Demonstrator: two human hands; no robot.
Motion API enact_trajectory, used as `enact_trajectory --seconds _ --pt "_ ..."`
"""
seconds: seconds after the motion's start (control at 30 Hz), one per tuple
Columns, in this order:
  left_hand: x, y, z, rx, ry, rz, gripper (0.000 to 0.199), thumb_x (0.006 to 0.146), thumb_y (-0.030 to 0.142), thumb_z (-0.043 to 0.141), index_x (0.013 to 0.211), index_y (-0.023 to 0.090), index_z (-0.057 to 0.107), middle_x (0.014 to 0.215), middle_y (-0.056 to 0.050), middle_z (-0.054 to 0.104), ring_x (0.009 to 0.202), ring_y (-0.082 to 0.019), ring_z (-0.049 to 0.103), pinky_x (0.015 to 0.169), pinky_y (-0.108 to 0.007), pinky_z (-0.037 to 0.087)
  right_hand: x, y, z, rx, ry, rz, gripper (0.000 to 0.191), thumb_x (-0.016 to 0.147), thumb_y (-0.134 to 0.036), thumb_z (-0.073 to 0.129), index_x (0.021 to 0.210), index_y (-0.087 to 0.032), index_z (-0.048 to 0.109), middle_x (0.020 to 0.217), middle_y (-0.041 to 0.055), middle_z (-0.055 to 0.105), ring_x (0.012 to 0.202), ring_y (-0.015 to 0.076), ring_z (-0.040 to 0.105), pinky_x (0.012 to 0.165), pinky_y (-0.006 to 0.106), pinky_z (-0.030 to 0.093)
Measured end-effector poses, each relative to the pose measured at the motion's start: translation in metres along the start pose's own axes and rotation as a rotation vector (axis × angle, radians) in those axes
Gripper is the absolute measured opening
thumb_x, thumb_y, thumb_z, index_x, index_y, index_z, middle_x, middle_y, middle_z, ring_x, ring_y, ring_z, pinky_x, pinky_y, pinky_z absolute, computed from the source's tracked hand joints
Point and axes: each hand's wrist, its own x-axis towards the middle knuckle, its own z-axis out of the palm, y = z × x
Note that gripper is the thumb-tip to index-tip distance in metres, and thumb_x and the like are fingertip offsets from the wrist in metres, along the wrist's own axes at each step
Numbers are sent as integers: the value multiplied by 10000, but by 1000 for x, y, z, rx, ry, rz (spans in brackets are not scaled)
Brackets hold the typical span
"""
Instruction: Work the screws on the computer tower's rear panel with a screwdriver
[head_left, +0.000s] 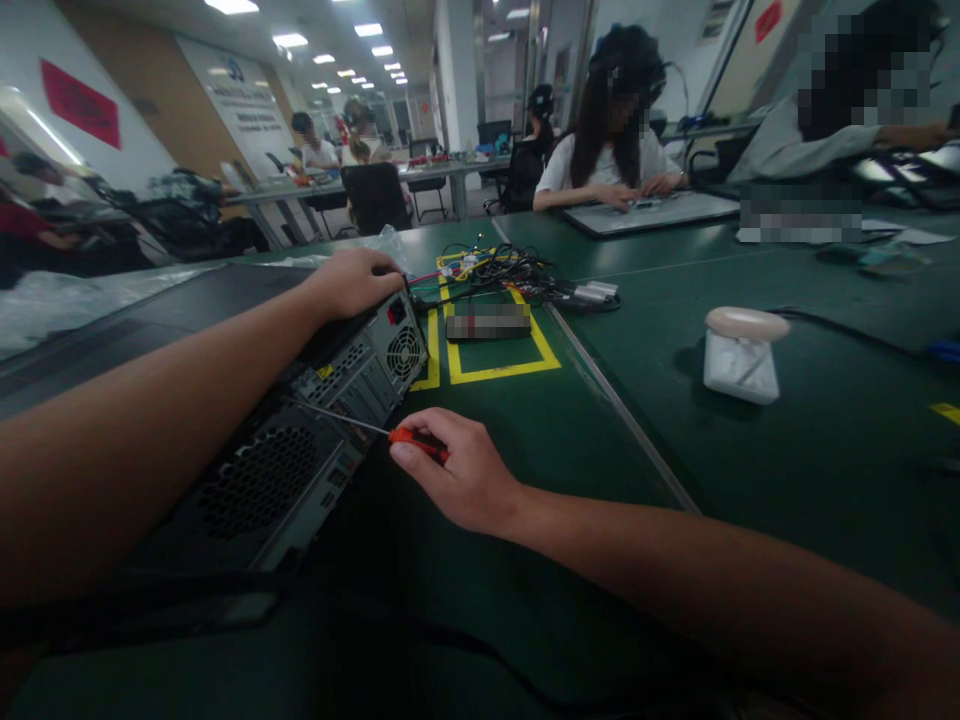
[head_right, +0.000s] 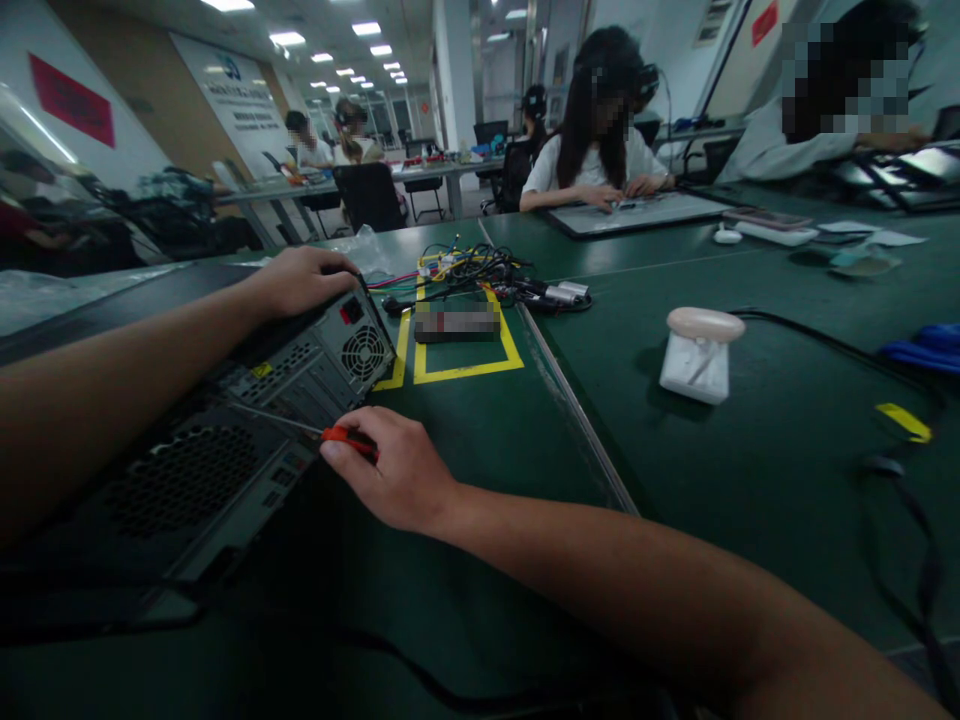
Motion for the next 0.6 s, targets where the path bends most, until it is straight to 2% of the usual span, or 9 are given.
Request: enact_trajectory --seconds 0.13,0.2,0.33,0.47,0.6 --pt "-5 4 -4 -8 -23 32 629 977 469 445 1338 90 794 1386 -179 772 1268 -355 683 1112 -452 505 0 1 0 -5 -4 -25 282 1086 -452 617 1066 -197 736 1013 55 760 941 198 712 910 358 556" --pt "-7 5 -5 -6 -25 53 625 996 454 437 1346 66 780 1385 -180 769 1260 -342 678 1112 -458 502 0 0 0 -5 -2 -5 274 1063 -461 651 1126 -203 720 1028 49 762 939 196 715 902 352 561" --pt "-7 5 -5 3 -26 53 606 1006 439 445 1362 78 777 1365 -145 775 1233 -329 683 1088 -445 512 -1 -2 0 -9 0 54 332 962 -423 752 1209 -226 652 1022 28 749 882 194 703 853 357 575" --pt "-5 4 -4 0 -15 32 559 1001 430 469 1334 116 792 1351 -118 787 1231 -326 683 1080 -434 510 -1 -3 0 5 4 60 264 950 -393 735 1133 -241 620 1002 19 736 865 195 694 843 370 579" --pt "-6 5 -5 3 -26 43 541 1023 414 464 1336 102 775 1347 -105 788 1213 -290 669 1088 -423 497 0 -3 1 17 0 60 222 962 -388 730 1082 -241 615 988 17 726 859 191 685 841 366 569"
